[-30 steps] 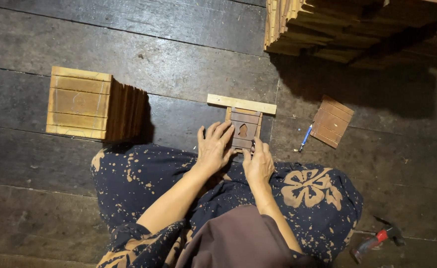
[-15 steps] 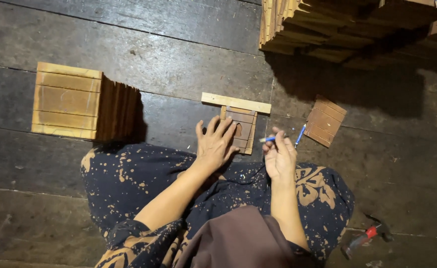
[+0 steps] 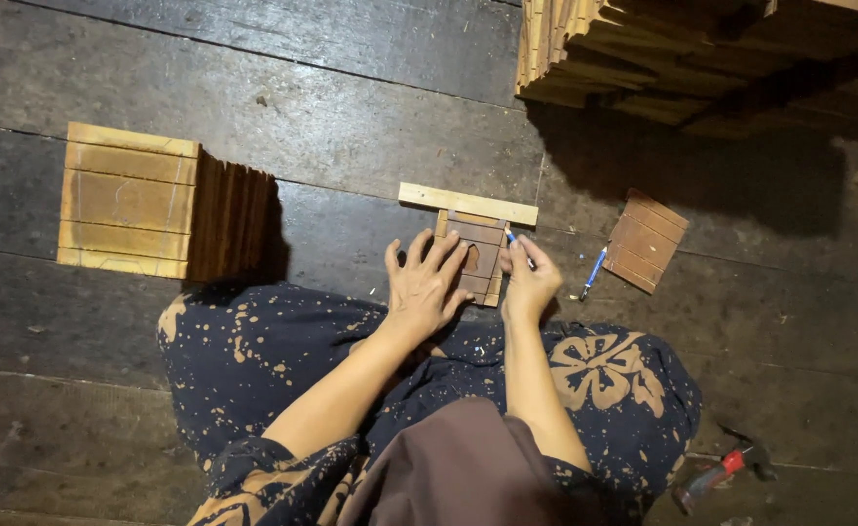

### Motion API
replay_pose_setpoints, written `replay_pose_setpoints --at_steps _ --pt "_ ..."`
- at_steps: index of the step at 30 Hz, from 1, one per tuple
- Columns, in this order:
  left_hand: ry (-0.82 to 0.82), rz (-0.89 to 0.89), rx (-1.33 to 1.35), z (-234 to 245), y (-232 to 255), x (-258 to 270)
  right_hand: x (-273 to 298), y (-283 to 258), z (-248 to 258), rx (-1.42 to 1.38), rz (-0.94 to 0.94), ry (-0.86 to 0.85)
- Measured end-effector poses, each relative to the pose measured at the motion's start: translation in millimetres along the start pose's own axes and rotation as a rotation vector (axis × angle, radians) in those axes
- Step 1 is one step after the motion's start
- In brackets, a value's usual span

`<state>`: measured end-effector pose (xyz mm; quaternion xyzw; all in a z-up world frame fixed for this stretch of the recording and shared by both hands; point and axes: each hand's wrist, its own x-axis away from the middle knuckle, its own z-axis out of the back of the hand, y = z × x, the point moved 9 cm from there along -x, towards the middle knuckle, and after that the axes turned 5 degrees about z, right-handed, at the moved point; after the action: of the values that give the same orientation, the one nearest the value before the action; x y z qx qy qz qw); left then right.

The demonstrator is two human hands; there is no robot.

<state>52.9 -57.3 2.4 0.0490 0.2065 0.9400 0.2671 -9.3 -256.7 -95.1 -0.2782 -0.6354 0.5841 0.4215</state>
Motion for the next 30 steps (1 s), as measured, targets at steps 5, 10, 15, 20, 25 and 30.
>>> replay_pose_setpoints --at_steps 5,10,15,20,25,30 --pt "0.005 0.000 0.012 -1 -1 0 -14 -41 -6 0.634 0.423 -0.101" --pt "-0.001 -0.003 0.011 -3 -2 0 -27 -39 -23 0.817 0.750 -0.184" --pt "-0.018 0.010 0.035 4 0 -1 -22 -52 -36 0.901 0.741 -0.315" --pt "-0.044 0.023 0.010 -2 -1 0 17 -33 -13 0.986 0.706 -0.424" --pt "-0.070 0.035 0.003 -6 -1 1 85 -20 29 1.101 0.608 -0.507" --pt "-0.057 0.035 -0.002 4 0 0 77 -56 29 1.064 0.631 -0.342"
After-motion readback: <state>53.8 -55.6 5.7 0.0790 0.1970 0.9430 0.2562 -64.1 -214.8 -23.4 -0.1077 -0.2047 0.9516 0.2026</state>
